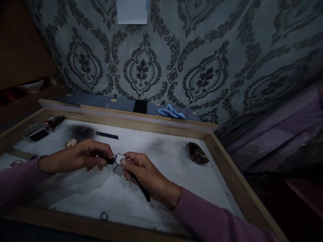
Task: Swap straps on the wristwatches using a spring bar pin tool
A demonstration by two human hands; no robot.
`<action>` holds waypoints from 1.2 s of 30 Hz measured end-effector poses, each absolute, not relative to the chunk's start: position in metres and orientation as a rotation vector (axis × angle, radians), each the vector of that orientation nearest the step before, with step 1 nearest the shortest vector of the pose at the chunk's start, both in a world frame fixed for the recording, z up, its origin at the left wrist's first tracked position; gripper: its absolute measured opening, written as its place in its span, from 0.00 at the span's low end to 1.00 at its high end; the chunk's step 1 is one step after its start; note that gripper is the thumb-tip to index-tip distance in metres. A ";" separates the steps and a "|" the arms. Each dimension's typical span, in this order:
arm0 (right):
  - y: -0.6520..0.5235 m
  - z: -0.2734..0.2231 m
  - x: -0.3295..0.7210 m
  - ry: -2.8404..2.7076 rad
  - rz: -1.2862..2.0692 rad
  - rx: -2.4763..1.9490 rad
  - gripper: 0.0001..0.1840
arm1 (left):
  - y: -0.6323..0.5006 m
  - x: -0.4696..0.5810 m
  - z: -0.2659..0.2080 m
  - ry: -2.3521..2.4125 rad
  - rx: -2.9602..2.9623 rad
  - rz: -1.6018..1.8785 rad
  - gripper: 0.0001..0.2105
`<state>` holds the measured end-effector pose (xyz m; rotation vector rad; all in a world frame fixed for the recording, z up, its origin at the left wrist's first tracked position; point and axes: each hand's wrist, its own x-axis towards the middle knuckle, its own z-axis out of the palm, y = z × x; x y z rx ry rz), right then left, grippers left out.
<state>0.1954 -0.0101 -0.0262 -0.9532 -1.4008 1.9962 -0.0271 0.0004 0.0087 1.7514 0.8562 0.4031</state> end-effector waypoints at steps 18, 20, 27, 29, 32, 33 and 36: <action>-0.012 -0.024 0.197 -1.778 1.571 -0.899 0.19 | -0.003 -0.022 0.014 0.935 1.755 0.637 0.06; -0.013 -0.024 0.197 -1.798 1.552 -0.910 0.19 | -0.003 -0.021 0.013 0.928 1.752 0.629 0.05; -0.016 -0.022 0.196 -1.863 1.490 -0.951 0.20 | -0.003 -0.019 0.009 0.866 1.757 0.626 0.05; -0.016 -0.022 0.197 -1.876 1.484 -0.947 0.19 | -0.003 -0.019 0.010 0.868 1.763 0.625 0.05; -0.016 -0.023 0.197 -1.892 1.477 -0.933 0.19 | -0.005 -0.018 0.011 0.890 1.789 0.602 0.05; -0.016 -0.023 0.196 -1.895 1.476 -0.933 0.19 | -0.005 -0.018 0.011 0.898 1.807 0.598 0.05; -0.017 -0.022 0.196 -1.899 1.463 -0.940 0.19 | -0.007 -0.018 0.011 0.917 1.887 0.601 0.05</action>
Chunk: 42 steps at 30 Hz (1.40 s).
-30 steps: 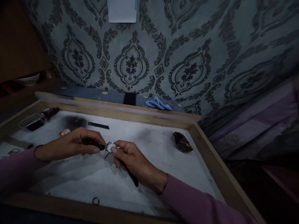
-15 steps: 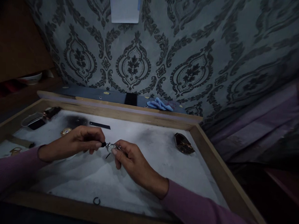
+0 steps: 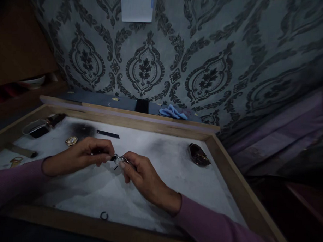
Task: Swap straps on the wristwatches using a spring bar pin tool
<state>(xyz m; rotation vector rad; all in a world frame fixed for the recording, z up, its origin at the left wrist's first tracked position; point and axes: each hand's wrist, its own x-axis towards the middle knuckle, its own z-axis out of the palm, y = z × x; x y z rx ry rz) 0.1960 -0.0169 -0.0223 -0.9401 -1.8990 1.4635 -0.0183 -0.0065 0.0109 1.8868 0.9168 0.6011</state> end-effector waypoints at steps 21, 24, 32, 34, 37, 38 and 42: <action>-0.025 -0.026 0.197 -2.284 0.931 -0.929 0.10 | -0.016 -0.015 0.005 1.063 2.286 0.606 0.04; -0.025 -0.026 0.197 -2.309 0.908 -0.931 0.09 | -0.016 -0.016 0.000 1.051 2.247 0.621 0.03; -0.022 -0.025 0.200 -2.290 0.888 -0.874 0.10 | -0.012 -0.018 0.008 0.867 2.138 0.505 0.10; -0.022 -0.025 0.200 -2.289 0.905 -0.877 0.11 | -0.011 -0.018 0.009 0.868 2.095 0.492 0.07; -0.022 -0.024 0.201 -2.284 0.937 -0.861 0.11 | -0.010 -0.018 0.007 0.891 1.965 0.460 0.04; -0.021 -0.023 0.201 -2.279 0.958 -0.849 0.11 | -0.010 -0.018 0.006 0.897 1.905 0.443 0.05; -0.019 -0.018 0.200 -2.233 1.153 -0.859 0.12 | -0.009 -0.018 0.004 0.898 1.749 0.410 0.05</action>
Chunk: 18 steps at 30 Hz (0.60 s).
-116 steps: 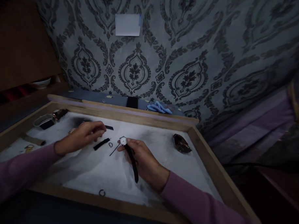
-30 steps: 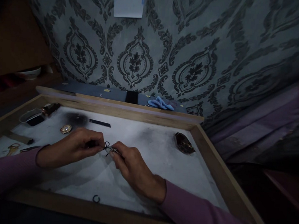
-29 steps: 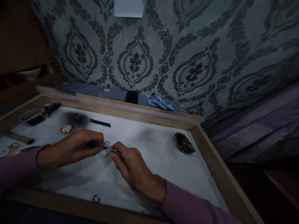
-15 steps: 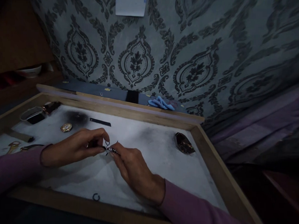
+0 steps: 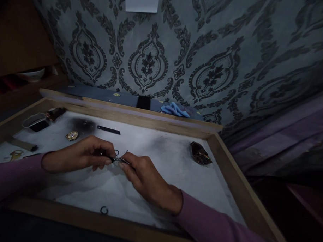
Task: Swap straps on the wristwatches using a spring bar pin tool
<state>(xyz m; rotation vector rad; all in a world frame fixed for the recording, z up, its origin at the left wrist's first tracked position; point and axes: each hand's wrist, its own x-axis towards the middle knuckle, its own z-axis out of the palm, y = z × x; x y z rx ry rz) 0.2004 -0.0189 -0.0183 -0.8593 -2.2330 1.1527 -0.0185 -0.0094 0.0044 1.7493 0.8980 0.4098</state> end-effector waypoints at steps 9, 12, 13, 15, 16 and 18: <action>-0.011 -0.003 0.203 -2.009 1.758 -0.921 0.21 | -0.005 -0.021 0.012 0.753 1.590 0.327 0.06; -0.011 -0.004 0.203 -2.101 1.654 -0.883 0.22 | -0.006 -0.020 0.009 0.816 1.703 0.321 0.05; -0.011 -0.005 0.203 -2.130 1.621 -0.862 0.22 | -0.007 -0.019 0.008 0.855 1.788 0.341 0.05; -0.011 -0.007 0.203 -2.142 1.603 -0.842 0.22 | -0.009 -0.018 0.009 0.894 1.863 0.379 0.05; -0.011 -0.008 0.203 -2.123 1.618 -0.849 0.22 | -0.010 -0.017 0.010 0.883 1.824 0.379 0.06; -0.011 -0.009 0.203 -2.069 1.665 -0.878 0.22 | -0.010 -0.017 0.012 0.837 1.679 0.349 0.08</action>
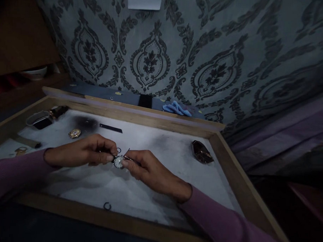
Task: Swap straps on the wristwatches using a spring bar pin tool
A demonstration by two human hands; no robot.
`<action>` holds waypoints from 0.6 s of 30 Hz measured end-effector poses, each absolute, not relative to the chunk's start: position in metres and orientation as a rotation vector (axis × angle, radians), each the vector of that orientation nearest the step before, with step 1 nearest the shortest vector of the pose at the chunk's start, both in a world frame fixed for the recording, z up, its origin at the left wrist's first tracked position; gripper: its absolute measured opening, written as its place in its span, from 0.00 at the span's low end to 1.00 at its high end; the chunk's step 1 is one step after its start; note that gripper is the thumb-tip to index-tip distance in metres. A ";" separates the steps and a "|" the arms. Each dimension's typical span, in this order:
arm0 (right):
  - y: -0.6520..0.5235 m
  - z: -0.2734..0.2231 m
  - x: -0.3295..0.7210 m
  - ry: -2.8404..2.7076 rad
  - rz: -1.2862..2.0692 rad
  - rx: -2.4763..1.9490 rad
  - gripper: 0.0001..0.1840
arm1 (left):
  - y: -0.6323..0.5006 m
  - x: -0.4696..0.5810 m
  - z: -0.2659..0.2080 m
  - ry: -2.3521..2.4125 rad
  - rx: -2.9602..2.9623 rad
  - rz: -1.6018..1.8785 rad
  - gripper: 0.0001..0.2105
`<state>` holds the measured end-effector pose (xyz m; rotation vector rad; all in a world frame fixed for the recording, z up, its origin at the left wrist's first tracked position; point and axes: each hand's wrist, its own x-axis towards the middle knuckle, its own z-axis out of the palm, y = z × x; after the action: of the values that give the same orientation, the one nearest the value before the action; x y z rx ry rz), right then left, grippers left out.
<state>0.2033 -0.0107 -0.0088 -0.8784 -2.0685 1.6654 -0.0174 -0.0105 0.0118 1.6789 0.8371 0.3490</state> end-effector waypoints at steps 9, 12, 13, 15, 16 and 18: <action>-0.001 -0.018 0.207 -2.003 1.711 -0.964 0.25 | -0.005 -0.020 0.012 0.942 1.624 0.287 0.07; 0.003 -0.022 0.210 -1.962 1.646 -1.053 0.26 | -0.004 -0.022 0.009 1.004 1.573 0.273 0.08; 0.003 -0.022 0.211 -1.975 1.581 -1.060 0.26 | -0.004 -0.022 0.008 1.011 1.550 0.272 0.09; 0.002 -0.021 0.211 -2.058 1.353 -1.066 0.25 | -0.004 -0.022 0.008 1.001 1.508 0.268 0.10; 0.001 -0.019 0.210 -2.107 1.218 -1.069 0.24 | -0.004 -0.021 0.008 0.991 1.496 0.267 0.10; -0.004 -0.015 0.209 -2.181 0.990 -1.077 0.23 | -0.006 -0.020 0.010 0.970 1.496 0.265 0.10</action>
<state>0.2086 -0.0040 -0.0153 -1.0774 -2.1812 0.9899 -0.0200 -0.0055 0.0099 1.4959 0.9698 0.2647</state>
